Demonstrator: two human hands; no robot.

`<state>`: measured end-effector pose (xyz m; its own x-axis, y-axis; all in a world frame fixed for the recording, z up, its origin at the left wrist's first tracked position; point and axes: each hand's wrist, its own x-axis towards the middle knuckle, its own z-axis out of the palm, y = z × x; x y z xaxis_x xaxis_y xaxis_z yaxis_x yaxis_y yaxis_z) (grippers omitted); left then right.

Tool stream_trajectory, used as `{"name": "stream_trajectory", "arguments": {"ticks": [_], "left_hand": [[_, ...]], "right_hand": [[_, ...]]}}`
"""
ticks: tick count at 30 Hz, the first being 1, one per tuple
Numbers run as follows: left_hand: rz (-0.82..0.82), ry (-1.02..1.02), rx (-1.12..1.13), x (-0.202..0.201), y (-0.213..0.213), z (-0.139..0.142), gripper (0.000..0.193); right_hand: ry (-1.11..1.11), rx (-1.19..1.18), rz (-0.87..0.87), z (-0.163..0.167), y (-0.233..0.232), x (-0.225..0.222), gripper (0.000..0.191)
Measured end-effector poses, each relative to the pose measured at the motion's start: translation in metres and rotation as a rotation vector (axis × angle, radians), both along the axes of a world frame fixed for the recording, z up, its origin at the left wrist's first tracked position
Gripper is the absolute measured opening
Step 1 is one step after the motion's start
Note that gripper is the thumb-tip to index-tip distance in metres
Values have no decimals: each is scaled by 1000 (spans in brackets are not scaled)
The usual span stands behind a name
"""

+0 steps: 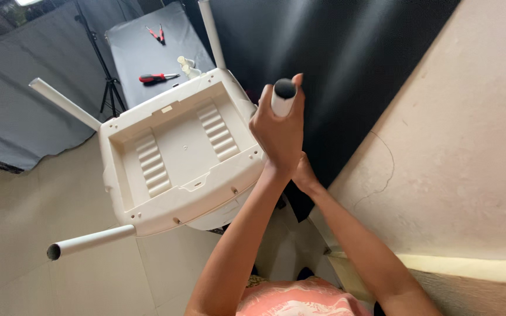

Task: The person assembles a small plastic table upside down on a work table, inserting white tubular legs into the seat base sockets and pressing them in by hand. They then fit white plastic foot caps onto the ends of the legs one at a time, pressing each cap into place.

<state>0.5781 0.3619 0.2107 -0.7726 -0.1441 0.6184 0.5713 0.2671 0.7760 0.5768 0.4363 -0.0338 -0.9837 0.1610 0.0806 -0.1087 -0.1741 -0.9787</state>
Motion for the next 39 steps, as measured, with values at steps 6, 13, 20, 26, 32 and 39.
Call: {"name": "stream_trajectory", "arguments": {"ticks": [6, 13, 20, 26, 32, 39], "left_hand": [[-319, -113, -70, 9, -5, 18, 32], [-228, 104, -188, 6, -8, 15, 35], [-277, 59, -159, 8, -5, 13, 34], [-340, 79, -166, 13, -3, 14, 39], [-485, -29, -152, 16, -8, 20, 42], [-460, 69, -133, 26, -13, 20, 38]], "right_hand": [[-170, -411, 77, 16, -8, 8, 88], [-77, 208, -387, -13, -30, 11, 24], [-79, 432, -585, -15, -71, 39, 25], [-17, 478, -645, 27, -84, 37, 41], [10, 553, -621, 25, -86, 38, 35], [-166, 397, -712, 13, -101, 32, 39]]}}
